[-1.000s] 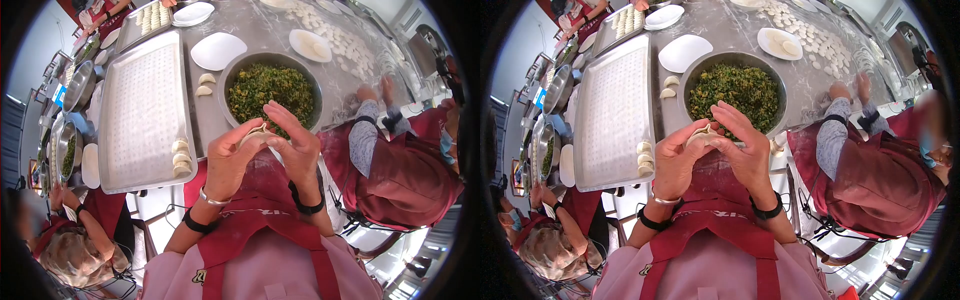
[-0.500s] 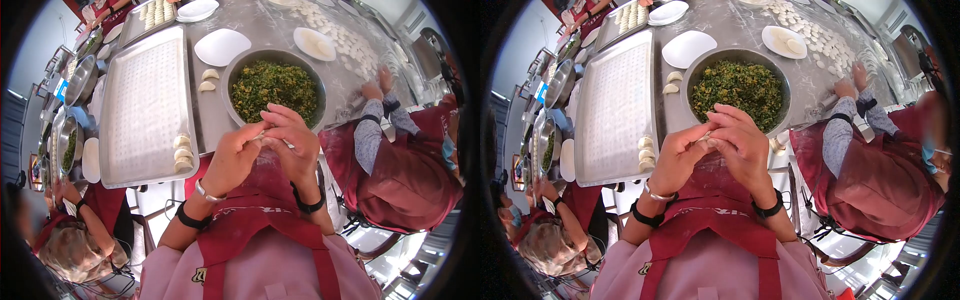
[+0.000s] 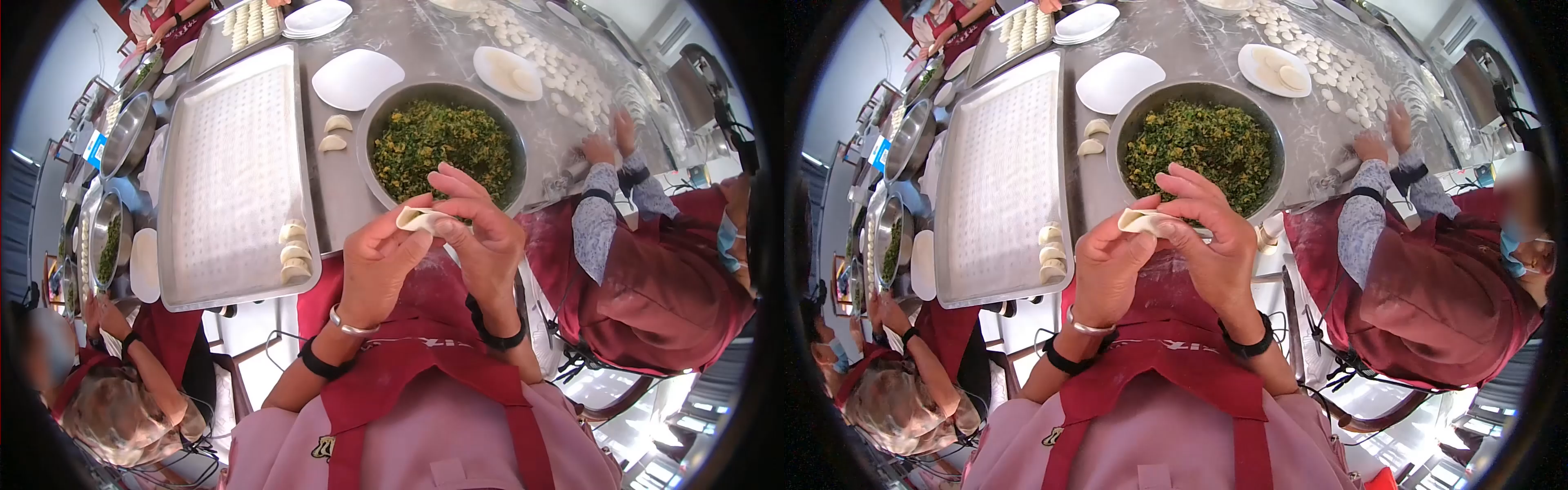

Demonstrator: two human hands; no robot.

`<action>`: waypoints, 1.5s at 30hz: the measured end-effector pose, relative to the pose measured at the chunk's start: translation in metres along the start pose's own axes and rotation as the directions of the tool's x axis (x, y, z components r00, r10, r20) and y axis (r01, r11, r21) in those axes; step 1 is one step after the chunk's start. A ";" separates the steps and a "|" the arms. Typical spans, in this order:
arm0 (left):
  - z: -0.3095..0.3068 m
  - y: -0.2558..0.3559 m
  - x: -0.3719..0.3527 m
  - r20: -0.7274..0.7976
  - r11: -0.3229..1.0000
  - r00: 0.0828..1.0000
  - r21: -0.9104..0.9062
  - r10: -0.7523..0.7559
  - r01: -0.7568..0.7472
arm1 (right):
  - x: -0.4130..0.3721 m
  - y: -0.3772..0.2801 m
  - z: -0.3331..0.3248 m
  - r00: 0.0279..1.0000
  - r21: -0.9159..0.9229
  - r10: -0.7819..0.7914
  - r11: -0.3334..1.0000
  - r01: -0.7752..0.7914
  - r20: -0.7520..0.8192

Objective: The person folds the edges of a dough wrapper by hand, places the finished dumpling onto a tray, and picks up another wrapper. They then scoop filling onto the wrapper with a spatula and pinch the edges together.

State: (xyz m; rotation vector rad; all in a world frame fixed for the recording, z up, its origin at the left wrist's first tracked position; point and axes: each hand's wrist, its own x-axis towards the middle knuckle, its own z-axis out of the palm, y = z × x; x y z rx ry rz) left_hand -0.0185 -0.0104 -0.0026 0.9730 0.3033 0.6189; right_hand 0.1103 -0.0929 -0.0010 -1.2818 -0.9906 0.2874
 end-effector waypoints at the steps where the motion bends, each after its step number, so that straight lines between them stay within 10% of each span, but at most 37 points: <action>1: -0.001 -0.003 0.000 -0.011 0.999 1.000 0.037 0.023 -0.022 | 0.000 -0.003 0.001 1.000 -0.020 -0.002 1.000 0.002 0.001; 15: -0.006 -0.002 -0.004 -0.011 0.971 0.997 0.225 -0.074 0.074 | -0.003 0.011 -0.003 0.986 -0.142 -0.138 0.978 0.151 0.095; 21: -0.006 0.007 0.000 0.124 0.976 0.988 0.209 -0.092 0.065 | 0.002 -0.013 0.001 0.989 -0.049 0.100 0.994 -0.095 0.110; 30: 0.002 0.019 -0.002 0.095 0.869 0.981 0.485 -0.168 0.102 | -0.003 0.006 0.000 0.962 -0.202 -0.211 0.948 0.245 0.174; 39: -0.009 0.010 -0.001 0.084 0.924 0.987 0.368 -0.140 0.100 | 0.001 -0.012 0.002 0.982 -0.161 -0.001 0.986 0.031 0.187; 45: 0.003 0.013 -0.006 0.001 0.967 0.994 0.233 -0.107 0.103 | -0.006 0.007 0.003 0.983 -0.134 -0.150 0.977 0.164 0.104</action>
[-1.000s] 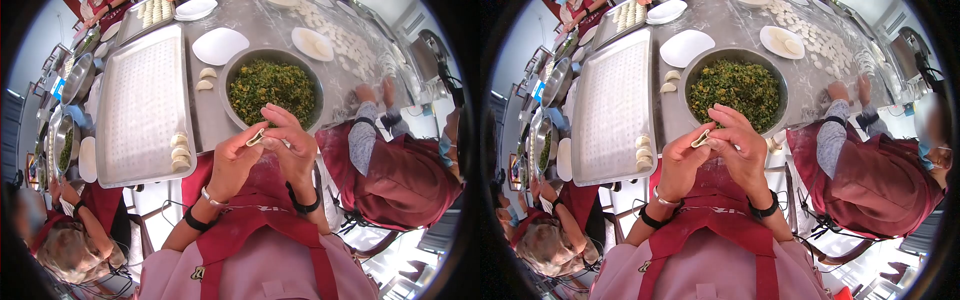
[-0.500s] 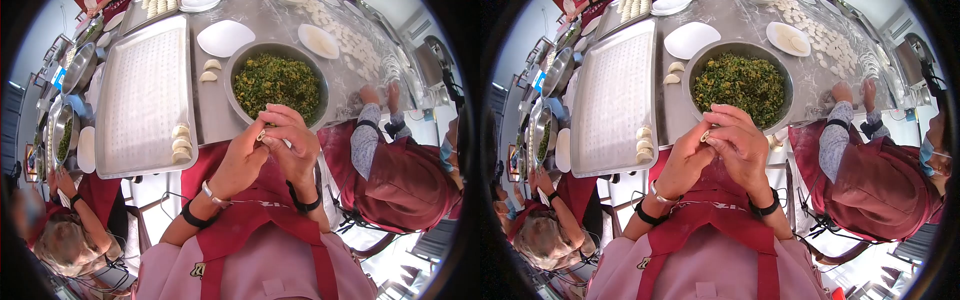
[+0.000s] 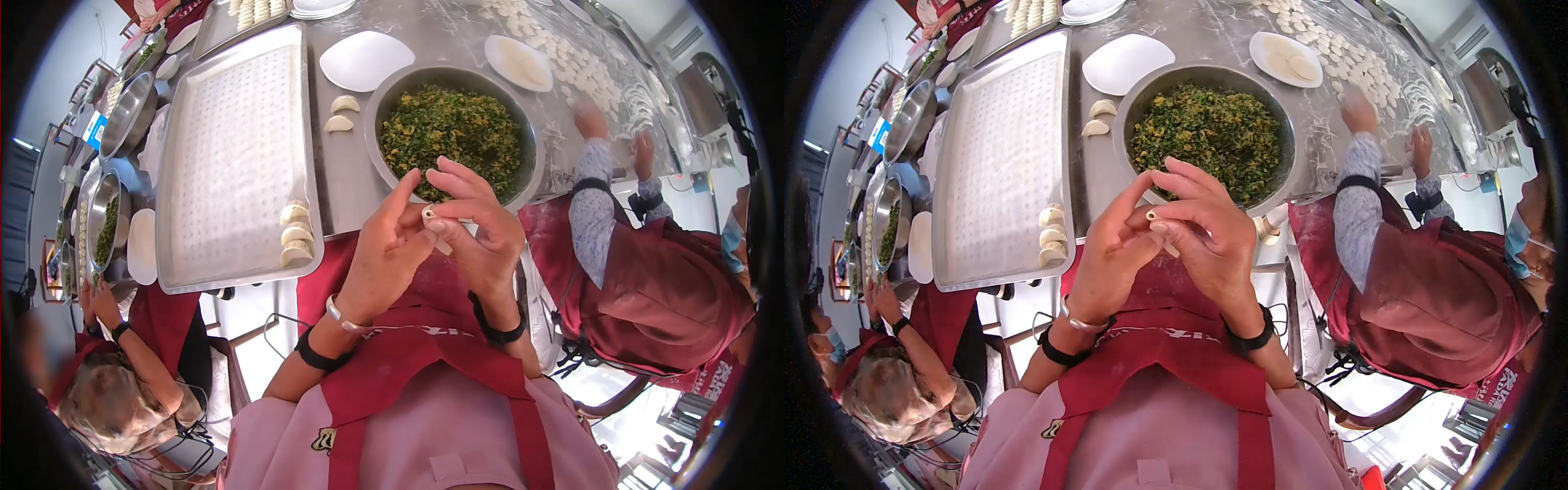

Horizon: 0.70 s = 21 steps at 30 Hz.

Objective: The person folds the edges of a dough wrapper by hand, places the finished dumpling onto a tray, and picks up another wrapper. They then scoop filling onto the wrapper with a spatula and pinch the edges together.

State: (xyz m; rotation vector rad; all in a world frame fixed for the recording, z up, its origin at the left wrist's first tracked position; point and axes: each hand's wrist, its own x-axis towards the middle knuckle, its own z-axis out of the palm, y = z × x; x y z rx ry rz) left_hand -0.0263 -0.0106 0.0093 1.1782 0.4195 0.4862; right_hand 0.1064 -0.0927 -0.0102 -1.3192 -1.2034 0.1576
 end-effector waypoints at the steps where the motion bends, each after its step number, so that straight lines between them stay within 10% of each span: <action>1: -0.002 -0.002 -0.001 0.008 0.996 1.000 0.088 0.018 -0.018 | 0.001 -0.002 0.001 1.000 -0.024 -0.012 1.000 0.012 -0.006; 9: -0.010 -0.006 0.002 0.093 0.991 0.995 0.132 -0.044 0.031 | 0.006 -0.002 -0.005 0.990 -0.204 -0.094 0.972 0.114 0.106; 12: -0.003 0.002 0.000 0.091 0.999 0.995 0.037 -0.037 0.034 | 0.011 -0.024 -0.005 0.980 0.035 0.184 0.982 -0.187 0.081; 21: -0.004 0.007 -0.002 0.143 0.995 0.989 0.096 -0.026 0.013 | 0.008 -0.005 -0.008 0.980 0.264 0.079 0.956 -0.127 0.184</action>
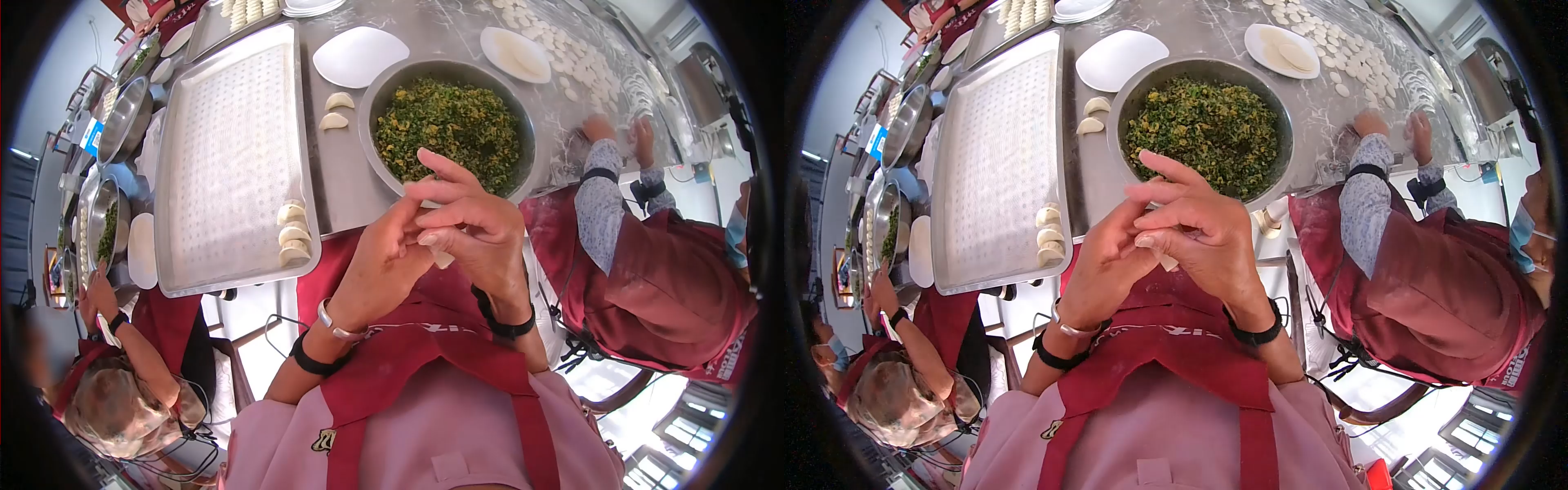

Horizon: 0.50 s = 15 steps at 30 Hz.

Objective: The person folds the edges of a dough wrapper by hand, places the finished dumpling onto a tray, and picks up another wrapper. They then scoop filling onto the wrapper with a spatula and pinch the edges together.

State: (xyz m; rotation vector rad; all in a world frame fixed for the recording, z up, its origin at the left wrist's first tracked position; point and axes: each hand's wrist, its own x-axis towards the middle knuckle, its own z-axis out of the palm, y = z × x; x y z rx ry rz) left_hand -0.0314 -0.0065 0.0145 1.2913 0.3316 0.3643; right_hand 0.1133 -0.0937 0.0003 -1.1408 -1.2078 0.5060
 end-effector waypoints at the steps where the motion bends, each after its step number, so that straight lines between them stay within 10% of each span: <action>1: 0.003 0.001 0.000 -0.035 0.999 0.999 -0.034 0.010 -0.012 | 0.000 0.001 -0.001 1.000 -0.036 -0.023 0.999 0.023 0.000; 11: 0.008 -0.014 0.001 -0.166 0.976 0.981 -0.175 0.104 -0.133 | -0.002 -0.008 0.019 0.970 0.021 0.072 0.997 -0.070 -0.234; 15: 0.016 -0.006 0.001 -0.217 0.981 0.970 -0.138 0.108 -0.140 | -0.007 0.007 0.005 0.991 -0.217 -0.131 0.969 0.119 -0.041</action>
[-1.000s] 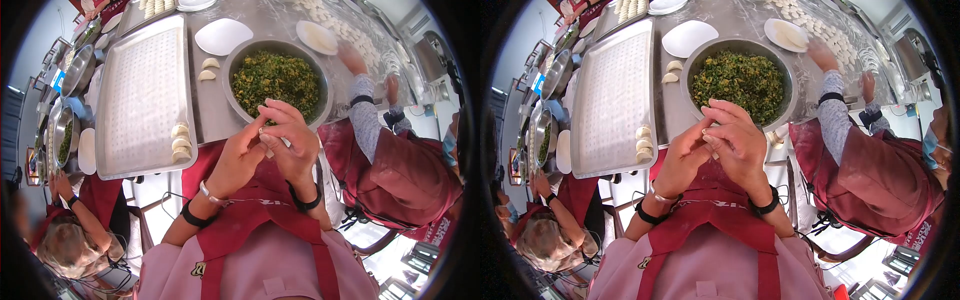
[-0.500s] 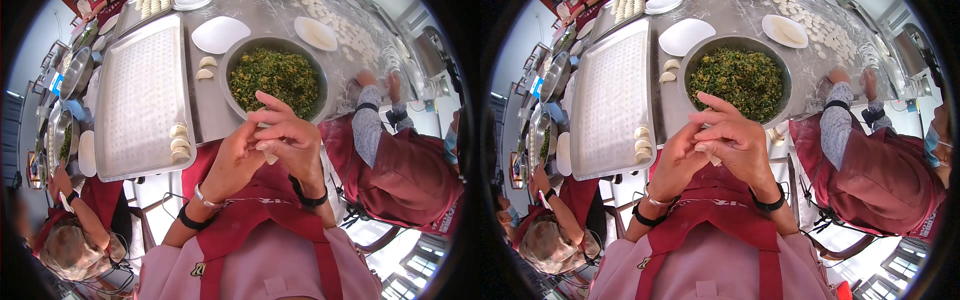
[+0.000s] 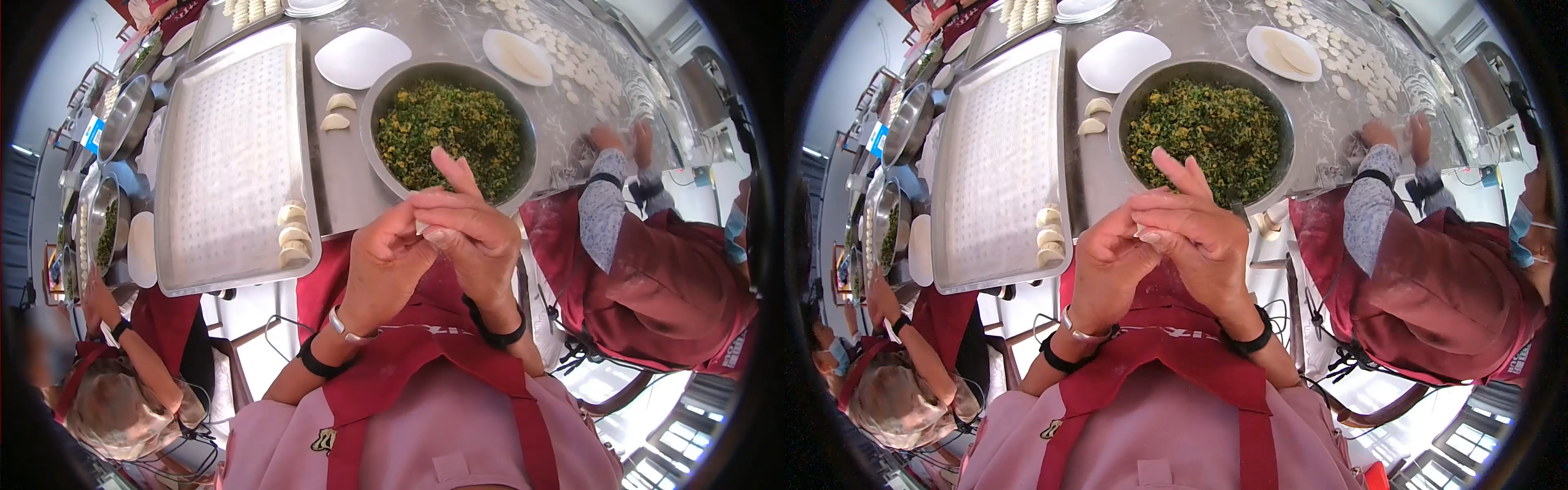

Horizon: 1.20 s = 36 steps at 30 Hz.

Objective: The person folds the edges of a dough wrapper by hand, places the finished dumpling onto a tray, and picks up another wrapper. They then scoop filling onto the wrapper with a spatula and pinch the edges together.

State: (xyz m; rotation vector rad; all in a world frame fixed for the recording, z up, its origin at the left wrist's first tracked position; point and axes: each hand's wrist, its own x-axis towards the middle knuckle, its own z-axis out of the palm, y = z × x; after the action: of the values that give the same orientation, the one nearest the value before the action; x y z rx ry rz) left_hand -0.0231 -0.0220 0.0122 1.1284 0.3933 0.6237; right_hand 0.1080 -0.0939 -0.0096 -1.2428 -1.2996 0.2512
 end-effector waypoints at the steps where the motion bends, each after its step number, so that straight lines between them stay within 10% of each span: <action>1: -0.003 0.000 0.000 0.020 0.998 1.000 0.053 -0.020 0.019 | -0.001 0.002 0.000 1.000 -0.007 -0.004 1.000 0.004 0.010; 8: -0.009 -0.008 0.001 -0.024 0.996 0.997 -0.061 -0.073 0.071 | 0.003 -0.014 0.018 0.969 0.106 0.192 0.979 -0.177 -0.157; 12: -0.003 -0.003 -0.001 0.054 0.995 0.998 -0.091 -0.023 0.028 | 0.000 0.000 0.001 1.000 -0.155 0.021 0.988 -0.020 0.007; 15: -0.009 -0.004 -0.003 0.133 0.821 0.982 -0.541 -0.133 0.184 | 0.004 0.003 -0.002 0.997 -0.219 0.028 0.976 -0.013 0.066; 21: -0.013 -0.006 0.003 0.151 0.730 0.972 -0.642 -0.179 0.234 | 0.003 -0.004 0.006 0.994 -0.126 0.061 0.989 -0.072 -0.091; 24: -0.006 -0.015 -0.001 0.114 0.740 0.973 -0.633 -0.202 0.228 | 0.003 0.003 -0.008 0.996 -0.327 -0.017 0.944 0.046 0.092; 30: -0.009 -0.013 0.004 0.171 0.743 0.975 -0.633 -0.139 0.217 | 0.000 -0.014 0.005 0.961 0.191 0.190 0.970 -0.152 -0.201; 36: -0.004 -0.011 0.000 0.196 0.728 0.971 -0.645 -0.135 0.232 | -0.007 -0.002 0.000 0.970 0.087 0.073 0.995 -0.054 -0.233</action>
State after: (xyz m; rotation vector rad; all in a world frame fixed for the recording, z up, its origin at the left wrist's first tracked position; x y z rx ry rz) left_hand -0.0225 -0.0220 0.0009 0.4236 0.1318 0.4463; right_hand 0.1050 -0.1001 -0.0118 -1.2085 -1.0366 0.1926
